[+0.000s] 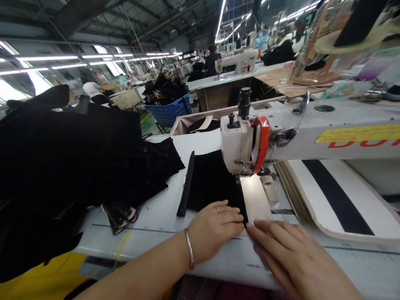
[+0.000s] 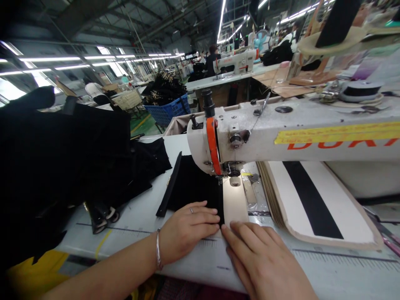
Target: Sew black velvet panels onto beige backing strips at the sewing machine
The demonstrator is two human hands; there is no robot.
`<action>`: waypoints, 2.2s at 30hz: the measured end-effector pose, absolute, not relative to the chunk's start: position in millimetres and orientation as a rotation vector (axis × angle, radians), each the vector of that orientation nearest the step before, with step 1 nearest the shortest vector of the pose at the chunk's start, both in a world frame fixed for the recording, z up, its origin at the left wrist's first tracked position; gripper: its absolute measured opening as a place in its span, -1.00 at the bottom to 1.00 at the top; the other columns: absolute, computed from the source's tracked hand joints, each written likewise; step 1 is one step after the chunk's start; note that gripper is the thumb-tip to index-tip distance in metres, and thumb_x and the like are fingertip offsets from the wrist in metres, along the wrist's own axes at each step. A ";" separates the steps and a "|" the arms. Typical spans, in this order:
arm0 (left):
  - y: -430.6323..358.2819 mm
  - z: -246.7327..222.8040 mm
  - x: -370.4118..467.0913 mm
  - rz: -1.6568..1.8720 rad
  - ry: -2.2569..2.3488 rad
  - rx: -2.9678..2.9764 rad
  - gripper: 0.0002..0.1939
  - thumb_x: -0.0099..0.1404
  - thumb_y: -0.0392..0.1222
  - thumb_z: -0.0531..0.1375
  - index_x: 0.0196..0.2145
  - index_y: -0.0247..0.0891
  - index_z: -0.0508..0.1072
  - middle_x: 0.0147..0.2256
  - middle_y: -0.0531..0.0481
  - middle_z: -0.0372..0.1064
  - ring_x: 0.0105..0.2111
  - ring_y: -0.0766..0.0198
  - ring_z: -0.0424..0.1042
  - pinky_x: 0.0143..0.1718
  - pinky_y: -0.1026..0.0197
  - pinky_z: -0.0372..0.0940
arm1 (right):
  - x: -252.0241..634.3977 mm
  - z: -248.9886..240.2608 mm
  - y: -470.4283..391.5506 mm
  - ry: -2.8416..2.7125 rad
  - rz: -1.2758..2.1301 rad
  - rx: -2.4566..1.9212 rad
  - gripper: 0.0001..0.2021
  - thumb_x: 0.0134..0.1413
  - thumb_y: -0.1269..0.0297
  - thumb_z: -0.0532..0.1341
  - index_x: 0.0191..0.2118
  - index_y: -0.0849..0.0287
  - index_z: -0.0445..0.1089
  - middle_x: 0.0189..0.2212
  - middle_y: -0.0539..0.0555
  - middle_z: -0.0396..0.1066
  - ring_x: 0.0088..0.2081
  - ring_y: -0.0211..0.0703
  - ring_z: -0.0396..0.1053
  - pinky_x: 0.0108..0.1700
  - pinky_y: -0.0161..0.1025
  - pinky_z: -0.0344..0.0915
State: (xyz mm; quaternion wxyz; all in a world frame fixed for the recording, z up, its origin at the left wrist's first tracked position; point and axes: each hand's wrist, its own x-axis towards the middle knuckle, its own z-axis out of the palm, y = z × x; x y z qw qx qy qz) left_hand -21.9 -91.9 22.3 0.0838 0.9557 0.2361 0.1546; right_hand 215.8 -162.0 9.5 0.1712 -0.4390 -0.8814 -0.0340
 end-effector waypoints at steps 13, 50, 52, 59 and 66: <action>-46.0 25.3 -13.5 0.467 0.691 2.893 -0.75 0.41 -0.35 0.02 -0.07 -0.26 0.45 0.01 0.00 0.43 0.09 0.32 0.34 0.23 0.15 0.13 | 210.7 18.8 -119.9 -2.428 0.099 -1.388 -0.67 0.27 0.18 0.05 0.11 0.04 0.30 -0.09 0.07 0.38 -0.08 -0.06 0.33 -0.01 0.01 0.31; 2.2 9.8 -2.4 0.644 0.963 2.707 -0.76 0.28 -0.46 0.12 -0.24 -0.27 0.56 -0.13 -0.03 0.50 -0.07 0.27 0.45 0.07 0.24 0.34 | 205.3 6.9 -74.1 -2.400 -0.022 -1.431 -0.61 0.28 0.10 0.01 0.10 0.12 0.35 -0.01 0.14 0.40 -0.04 0.03 0.34 0.00 0.07 0.29; 1.6 9.8 -1.2 0.645 0.989 2.682 -0.75 0.27 -0.46 0.12 -0.25 -0.25 0.56 -0.14 -0.02 0.51 -0.07 0.26 0.45 0.06 0.23 0.34 | 205.0 5.7 -73.9 -2.390 -0.033 -1.424 -0.61 0.28 0.11 0.02 0.11 0.12 0.34 0.00 0.14 0.40 -0.03 0.02 0.34 0.02 0.06 0.28; -4.0 11.2 -5.5 0.742 1.000 2.573 -0.77 0.27 -0.27 0.21 -0.10 -0.24 0.51 -0.08 -0.05 0.46 -0.03 0.22 0.42 0.08 0.17 0.33 | 206.5 1.3 -77.0 -2.328 -0.102 -1.370 -0.63 0.23 0.17 0.09 0.10 0.14 0.34 0.02 0.16 0.39 -0.04 0.02 0.36 0.01 0.07 0.32; 30.2 15.9 -18.6 0.599 1.264 2.678 -0.84 0.35 -0.23 0.13 -0.24 -0.26 0.52 -0.15 -0.13 0.43 -0.05 0.12 0.37 0.05 0.01 0.29 | 204.7 -2.1 -78.1 -2.255 -0.139 -1.229 -0.70 0.23 0.27 0.10 0.05 0.11 0.35 0.00 0.16 0.40 -0.03 -0.04 0.38 0.03 0.03 0.37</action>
